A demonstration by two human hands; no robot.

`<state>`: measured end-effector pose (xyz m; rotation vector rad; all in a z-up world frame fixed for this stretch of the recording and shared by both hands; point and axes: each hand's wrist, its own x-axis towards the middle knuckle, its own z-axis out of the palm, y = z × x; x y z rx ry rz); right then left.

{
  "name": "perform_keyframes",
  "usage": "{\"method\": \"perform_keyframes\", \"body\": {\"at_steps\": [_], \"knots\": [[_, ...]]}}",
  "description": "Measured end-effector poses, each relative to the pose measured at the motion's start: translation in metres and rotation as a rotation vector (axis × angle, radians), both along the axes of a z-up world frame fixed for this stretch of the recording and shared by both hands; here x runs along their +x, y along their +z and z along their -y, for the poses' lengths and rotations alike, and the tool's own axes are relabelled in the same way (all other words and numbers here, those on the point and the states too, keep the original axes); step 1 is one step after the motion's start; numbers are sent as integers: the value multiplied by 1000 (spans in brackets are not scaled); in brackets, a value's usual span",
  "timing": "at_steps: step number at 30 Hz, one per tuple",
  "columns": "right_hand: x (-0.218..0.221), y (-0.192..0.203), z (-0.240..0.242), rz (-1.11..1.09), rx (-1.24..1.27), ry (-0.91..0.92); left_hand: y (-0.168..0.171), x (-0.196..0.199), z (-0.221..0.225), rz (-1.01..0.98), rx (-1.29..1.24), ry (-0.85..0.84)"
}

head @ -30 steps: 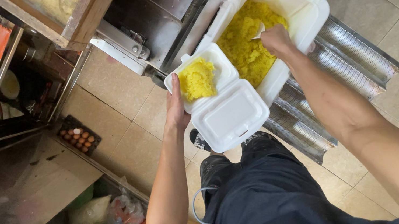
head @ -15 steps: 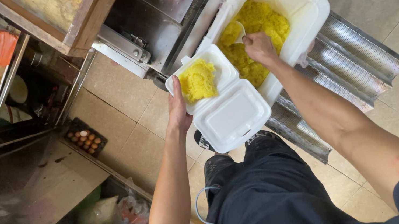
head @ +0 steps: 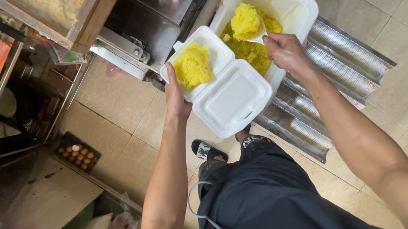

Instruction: The person scoops yellow rice into a foam container, adds toppings including meat, cucumber slices, and pickled vegetables using tongs and a spoon, and applies sauces from a squeeze bottle.

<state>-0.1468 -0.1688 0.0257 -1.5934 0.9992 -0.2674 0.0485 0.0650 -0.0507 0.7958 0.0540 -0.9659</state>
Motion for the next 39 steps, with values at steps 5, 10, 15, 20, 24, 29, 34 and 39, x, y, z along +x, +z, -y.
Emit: {"method": "perform_keyframes", "body": {"at_steps": [5, 10, 15, 20, 24, 29, 34, 39], "knots": [[-13, 34, -31, -12, -494, 65, 28, -7, 18, 74, -14, 22], [2, 53, -101, -410, -1140, 216, 66, -29, 28, 73, -31, 18], [-1, 81, -132, -397, -1002, 273, 80, -38, 19, 79, -46, 29], [-10, 109, -135, -6, -1031, 227, 80, -34, 7, 137, -159, 49], [-9, 118, -167, -197, -1057, 292, 95, -34, -3, 103, -178, 84], [-1, 118, -180, -356, -1073, 330, 101, -41, -9, 116, -148, 113], [2, 110, -151, -116, -1071, 417, 99, -33, -15, 107, -128, 97], [-19, 90, -92, 196, -758, 171, 102, -12, -32, 66, -159, 143]]}}
